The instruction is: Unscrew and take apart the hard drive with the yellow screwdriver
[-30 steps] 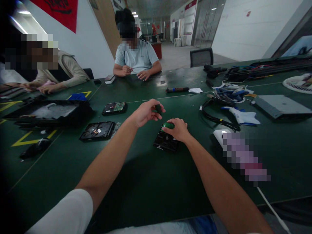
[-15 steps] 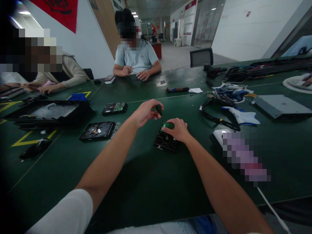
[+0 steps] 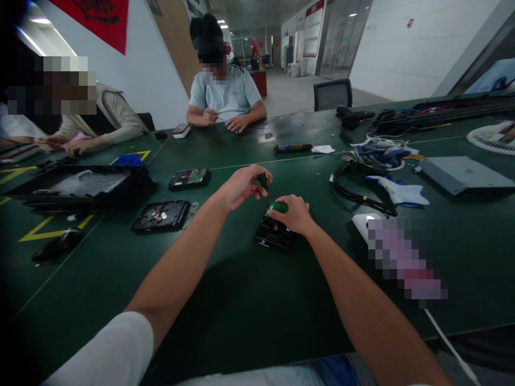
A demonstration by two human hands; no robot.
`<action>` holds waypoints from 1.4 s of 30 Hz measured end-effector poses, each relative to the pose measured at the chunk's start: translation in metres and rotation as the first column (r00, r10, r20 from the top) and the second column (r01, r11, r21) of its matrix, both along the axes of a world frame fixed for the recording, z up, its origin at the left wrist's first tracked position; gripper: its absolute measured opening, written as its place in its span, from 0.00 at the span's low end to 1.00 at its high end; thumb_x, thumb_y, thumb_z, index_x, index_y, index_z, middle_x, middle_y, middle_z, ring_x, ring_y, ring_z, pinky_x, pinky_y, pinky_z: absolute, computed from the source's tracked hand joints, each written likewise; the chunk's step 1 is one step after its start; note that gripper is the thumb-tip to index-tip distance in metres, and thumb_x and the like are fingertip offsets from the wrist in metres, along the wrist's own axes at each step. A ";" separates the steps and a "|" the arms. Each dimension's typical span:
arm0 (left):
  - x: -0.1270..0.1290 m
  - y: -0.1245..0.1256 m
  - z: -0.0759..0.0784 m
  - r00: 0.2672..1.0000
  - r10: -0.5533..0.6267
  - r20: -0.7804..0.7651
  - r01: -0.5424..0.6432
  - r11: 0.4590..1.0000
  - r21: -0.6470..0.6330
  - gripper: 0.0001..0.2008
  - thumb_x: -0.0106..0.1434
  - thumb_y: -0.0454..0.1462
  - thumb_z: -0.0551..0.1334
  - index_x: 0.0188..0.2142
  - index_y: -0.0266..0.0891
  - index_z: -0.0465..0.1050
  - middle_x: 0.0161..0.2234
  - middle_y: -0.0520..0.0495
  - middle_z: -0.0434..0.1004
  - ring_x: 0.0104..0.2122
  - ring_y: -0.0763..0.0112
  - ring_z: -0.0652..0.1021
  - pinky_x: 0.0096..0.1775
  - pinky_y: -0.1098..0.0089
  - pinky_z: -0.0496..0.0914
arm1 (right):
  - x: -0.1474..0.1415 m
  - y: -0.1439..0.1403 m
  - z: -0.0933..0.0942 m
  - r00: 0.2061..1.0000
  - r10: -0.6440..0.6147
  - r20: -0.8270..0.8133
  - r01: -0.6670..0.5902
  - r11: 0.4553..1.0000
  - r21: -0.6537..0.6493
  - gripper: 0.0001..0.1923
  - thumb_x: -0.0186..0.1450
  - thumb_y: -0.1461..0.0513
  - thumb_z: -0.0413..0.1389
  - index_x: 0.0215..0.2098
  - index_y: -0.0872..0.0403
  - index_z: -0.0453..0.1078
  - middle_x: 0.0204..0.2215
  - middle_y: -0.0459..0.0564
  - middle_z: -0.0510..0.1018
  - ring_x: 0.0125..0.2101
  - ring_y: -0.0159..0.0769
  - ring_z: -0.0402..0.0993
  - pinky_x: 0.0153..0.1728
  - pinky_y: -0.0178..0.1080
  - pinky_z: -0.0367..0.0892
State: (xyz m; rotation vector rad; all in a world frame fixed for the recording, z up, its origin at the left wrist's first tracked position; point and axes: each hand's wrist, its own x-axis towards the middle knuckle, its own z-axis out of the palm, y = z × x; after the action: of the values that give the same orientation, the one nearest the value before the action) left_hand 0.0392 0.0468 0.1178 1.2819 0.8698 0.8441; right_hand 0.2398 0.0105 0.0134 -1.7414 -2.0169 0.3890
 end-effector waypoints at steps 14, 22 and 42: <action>0.000 -0.001 0.001 0.997 0.057 -0.051 -0.053 0.996 0.072 0.08 0.67 0.42 0.63 0.41 0.39 0.75 0.40 0.44 0.83 0.25 0.72 0.82 0.24 0.74 0.67 | 0.001 0.000 -0.001 1.000 0.014 -0.010 -0.014 1.000 -0.003 0.25 0.68 0.41 0.65 0.57 0.43 0.80 0.56 0.53 0.83 0.59 0.57 0.75 0.57 0.57 0.67; 0.000 -0.002 0.000 0.998 -0.058 0.011 0.058 0.997 -0.042 0.10 0.67 0.43 0.62 0.41 0.39 0.73 0.42 0.39 0.86 0.24 0.70 0.80 0.25 0.70 0.69 | 0.000 -0.001 0.002 1.000 0.023 0.001 -0.023 1.000 0.000 0.24 0.68 0.42 0.65 0.56 0.44 0.81 0.55 0.53 0.83 0.57 0.56 0.76 0.55 0.55 0.68; 0.000 0.001 -0.002 0.996 0.066 -0.057 -0.057 0.987 0.149 0.11 0.67 0.42 0.60 0.37 0.37 0.77 0.37 0.44 0.82 0.21 0.76 0.75 0.22 0.73 0.62 | 0.002 0.001 -0.002 1.000 0.017 -0.012 -0.017 1.000 -0.006 0.25 0.68 0.42 0.65 0.56 0.45 0.81 0.55 0.54 0.83 0.58 0.58 0.75 0.57 0.57 0.67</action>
State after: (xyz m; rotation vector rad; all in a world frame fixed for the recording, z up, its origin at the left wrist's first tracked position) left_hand 0.0393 0.0477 0.1160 1.4219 0.9139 0.9354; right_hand 0.2417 0.0116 0.0116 -1.7226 -2.0258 0.4104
